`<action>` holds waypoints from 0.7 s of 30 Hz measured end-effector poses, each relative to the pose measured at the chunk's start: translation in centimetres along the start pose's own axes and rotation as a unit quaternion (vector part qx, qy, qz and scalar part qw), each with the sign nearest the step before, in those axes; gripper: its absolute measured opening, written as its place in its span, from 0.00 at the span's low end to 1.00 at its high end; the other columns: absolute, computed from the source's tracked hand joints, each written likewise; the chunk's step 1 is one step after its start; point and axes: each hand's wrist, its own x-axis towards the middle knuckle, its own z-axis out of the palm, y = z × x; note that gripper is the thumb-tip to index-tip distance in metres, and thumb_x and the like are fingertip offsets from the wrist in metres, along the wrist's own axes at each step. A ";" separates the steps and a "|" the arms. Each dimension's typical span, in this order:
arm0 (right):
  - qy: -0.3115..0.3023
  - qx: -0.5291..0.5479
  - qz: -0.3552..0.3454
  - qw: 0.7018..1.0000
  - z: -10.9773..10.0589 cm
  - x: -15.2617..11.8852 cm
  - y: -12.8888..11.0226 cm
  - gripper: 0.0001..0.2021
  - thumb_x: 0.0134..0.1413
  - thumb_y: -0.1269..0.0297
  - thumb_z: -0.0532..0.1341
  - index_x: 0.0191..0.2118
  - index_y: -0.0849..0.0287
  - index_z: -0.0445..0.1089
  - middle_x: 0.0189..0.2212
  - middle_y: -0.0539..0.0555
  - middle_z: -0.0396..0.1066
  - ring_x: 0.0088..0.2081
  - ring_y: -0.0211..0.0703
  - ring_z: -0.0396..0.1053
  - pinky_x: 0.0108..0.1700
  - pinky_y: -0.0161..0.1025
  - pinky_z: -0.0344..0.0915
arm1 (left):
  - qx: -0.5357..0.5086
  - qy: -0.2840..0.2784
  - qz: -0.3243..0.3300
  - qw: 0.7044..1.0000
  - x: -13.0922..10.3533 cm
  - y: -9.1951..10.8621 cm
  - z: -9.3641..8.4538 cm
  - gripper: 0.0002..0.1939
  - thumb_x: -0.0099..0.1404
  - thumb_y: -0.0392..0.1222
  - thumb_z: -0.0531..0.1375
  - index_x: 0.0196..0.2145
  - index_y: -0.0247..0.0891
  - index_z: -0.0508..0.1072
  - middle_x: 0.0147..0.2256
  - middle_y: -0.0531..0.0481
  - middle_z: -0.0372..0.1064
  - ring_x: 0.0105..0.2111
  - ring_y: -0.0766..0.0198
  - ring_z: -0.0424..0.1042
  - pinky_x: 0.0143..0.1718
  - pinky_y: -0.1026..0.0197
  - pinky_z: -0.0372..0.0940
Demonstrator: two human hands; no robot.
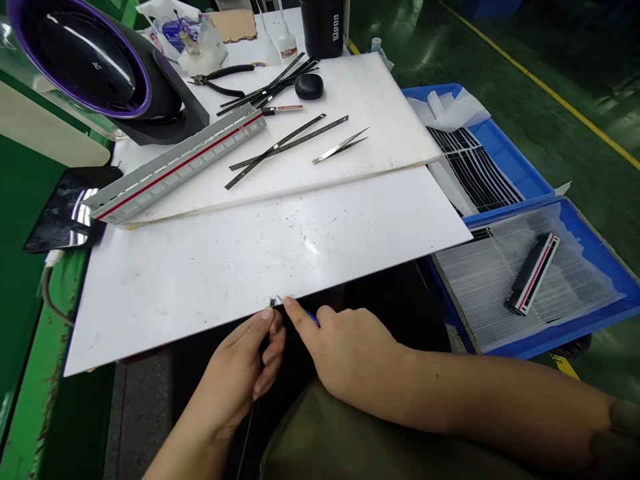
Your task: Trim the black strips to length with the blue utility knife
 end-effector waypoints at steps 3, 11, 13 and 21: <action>0.006 0.019 0.001 1.000 0.2 -0.3 0.6 0.34 0.58 0.72 0.52 0.71 0.62 0.51 0.29 0.54 0.71 0.22 0.43 0.66 0.20 0.38 0.52 | -0.019 -0.011 0.002 1.000 -0.9 0.4 -0.2 0.20 0.66 0.57 0.59 0.28 0.39 0.64 0.18 0.60 0.55 0.11 0.76 0.46 0.10 0.74 0.47; 0.091 0.098 0.017 0.991 -0.4 -1.0 3.9 0.32 0.64 0.73 0.48 0.72 0.53 0.48 0.37 0.54 0.71 0.31 0.45 0.70 0.34 0.42 0.66 | -0.160 -0.146 -0.010 0.976 -4.3 1.3 0.2 0.18 0.70 0.53 0.56 0.28 0.39 0.67 0.17 0.58 0.56 0.11 0.78 0.45 0.10 0.76 0.46; 0.137 0.106 0.016 0.985 -0.9 -0.8 5.2 0.33 0.63 0.76 0.46 0.72 0.52 0.47 0.37 0.54 0.70 0.34 0.46 0.71 0.37 0.43 0.67 | -0.199 -0.203 0.004 0.959 -5.1 1.5 0.5 0.18 0.71 0.52 0.55 0.28 0.39 0.68 0.17 0.58 0.55 0.10 0.78 0.44 0.10 0.76 0.46; 0.202 0.141 0.047 0.968 -1.0 0.6 9.3 0.34 0.63 0.75 0.46 0.73 0.57 0.40 0.35 0.52 0.69 0.34 0.45 0.70 0.39 0.45 0.70 | -0.238 -0.257 0.052 0.935 -7.5 2.1 1.5 0.18 0.74 0.50 0.51 0.30 0.38 0.69 0.17 0.57 0.53 0.11 0.78 0.45 0.11 0.75 0.42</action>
